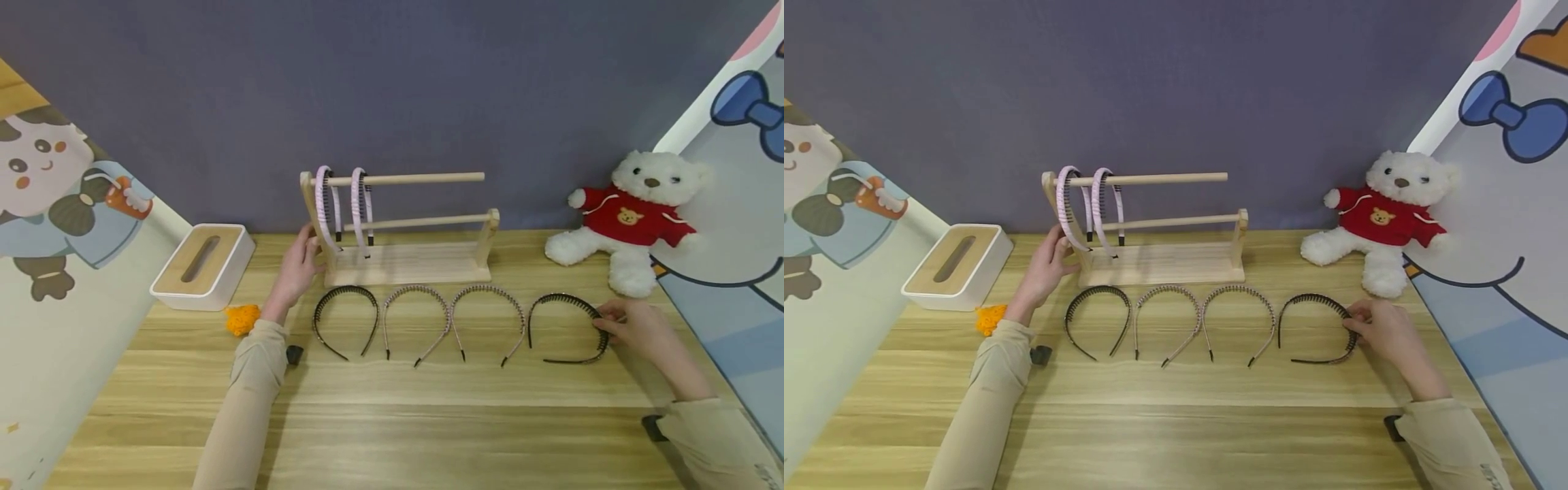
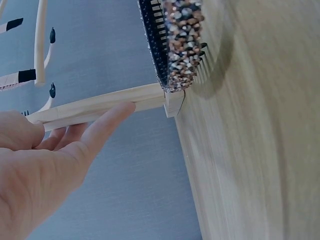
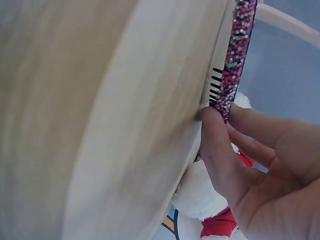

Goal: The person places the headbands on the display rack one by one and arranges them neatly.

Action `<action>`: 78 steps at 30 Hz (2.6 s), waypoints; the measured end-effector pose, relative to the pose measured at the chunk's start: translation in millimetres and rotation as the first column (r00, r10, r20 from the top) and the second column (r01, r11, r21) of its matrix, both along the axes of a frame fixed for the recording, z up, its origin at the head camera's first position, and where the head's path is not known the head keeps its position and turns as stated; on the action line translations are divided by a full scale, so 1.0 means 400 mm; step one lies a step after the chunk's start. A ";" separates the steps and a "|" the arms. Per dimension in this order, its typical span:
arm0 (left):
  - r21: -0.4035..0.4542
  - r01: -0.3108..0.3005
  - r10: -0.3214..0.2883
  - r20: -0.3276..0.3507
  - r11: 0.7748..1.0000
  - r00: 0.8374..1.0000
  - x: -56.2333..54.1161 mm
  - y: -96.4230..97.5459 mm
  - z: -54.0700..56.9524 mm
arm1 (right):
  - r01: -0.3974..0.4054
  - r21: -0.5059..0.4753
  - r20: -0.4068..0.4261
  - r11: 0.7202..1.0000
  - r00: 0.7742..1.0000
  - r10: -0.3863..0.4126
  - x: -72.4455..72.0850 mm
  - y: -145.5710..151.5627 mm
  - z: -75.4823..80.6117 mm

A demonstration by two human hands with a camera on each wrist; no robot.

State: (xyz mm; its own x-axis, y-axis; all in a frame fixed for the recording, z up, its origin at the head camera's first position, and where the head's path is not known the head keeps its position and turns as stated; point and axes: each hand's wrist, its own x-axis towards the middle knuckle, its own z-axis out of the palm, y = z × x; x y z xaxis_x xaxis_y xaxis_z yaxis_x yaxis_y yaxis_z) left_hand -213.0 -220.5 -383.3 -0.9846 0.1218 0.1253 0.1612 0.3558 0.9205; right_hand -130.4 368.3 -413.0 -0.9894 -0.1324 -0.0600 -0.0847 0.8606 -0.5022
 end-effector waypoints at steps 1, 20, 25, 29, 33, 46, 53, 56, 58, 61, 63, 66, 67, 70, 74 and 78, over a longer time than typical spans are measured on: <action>0.001 0.000 0.000 -0.002 1.000 1.000 -0.001 -0.001 -0.001 | 0.004 -0.004 0.000 1.000 1.000 -0.004 0.000 0.000 0.000; 0.010 -0.005 0.005 -0.016 1.000 1.000 -0.005 -0.002 -0.009 | 0.040 -0.033 -0.001 0.999 0.999 -0.040 0.008 0.000 0.024; 0.009 -0.004 0.004 -0.018 1.000 1.000 -0.005 -0.002 -0.008 | 0.055 -0.032 -0.038 0.998 0.998 -0.056 0.010 -0.008 0.029; 0.014 -0.003 0.003 -0.018 1.000 1.000 -0.005 -0.003 -0.007 | 0.071 -0.032 -0.045 0.997 0.996 -0.073 0.010 -0.012 0.039; 0.019 0.001 0.000 -0.013 1.000 1.000 -0.004 -0.002 -0.006 | 0.074 -0.034 -0.080 0.997 0.994 -0.076 0.009 -0.014 0.047; 0.025 -0.002 0.002 -0.006 1.000 1.000 -0.003 -0.001 -0.001 | 0.045 -0.050 -0.220 0.998 0.974 -0.055 -0.002 -0.028 0.106; 0.006 -0.001 0.001 -0.013 1.000 1.000 -0.007 -0.003 -0.006 | 0.075 -0.046 -0.246 0.996 0.966 -0.084 0.002 -0.051 0.141; 0.004 -0.006 0.006 -0.008 1.000 1.000 -0.007 -0.003 -0.007 | 0.088 -0.050 -0.267 0.995 0.959 -0.098 0.004 -0.062 0.151; 0.005 -0.009 0.009 -0.006 1.000 1.000 -0.006 -0.002 -0.005 | 0.089 -0.059 -0.285 0.994 0.953 -0.102 0.005 -0.071 0.158; 0.009 -0.010 0.010 -0.004 1.000 1.000 -0.005 0.000 -0.003 | 0.086 -0.087 -0.315 0.993 0.943 -0.109 0.008 -0.085 0.171; 0.014 -0.008 0.009 -0.006 1.000 1.000 -0.004 0.002 -0.001 | 0.081 -0.106 -0.336 0.991 0.935 -0.112 0.010 -0.095 0.181; 0.022 -0.005 0.006 -0.006 1.000 1.000 -0.002 0.003 0.000 | 0.068 -0.140 -0.362 0.988 0.925 -0.115 0.013 -0.113 0.197; 0.023 -0.006 0.006 -0.005 1.000 1.000 -0.002 0.003 0.000 | 0.065 -0.149 -0.367 0.987 0.923 -0.116 0.014 -0.119 0.202; 0.023 -0.005 0.005 -0.005 1.000 1.000 -0.002 0.004 0.001 | 0.067 -0.179 -0.369 0.982 0.921 -0.130 0.016 -0.135 0.213; 0.014 -0.004 0.004 -0.008 1.000 1.000 -0.002 0.004 0.002 | 0.072 -0.208 -0.372 0.976 0.917 -0.146 0.015 -0.151 0.227; 0.012 -0.003 0.003 -0.015 1.000 1.000 0.000 0.004 0.002 | 0.068 -0.223 -0.383 0.973 0.911 -0.151 0.013 -0.169 0.246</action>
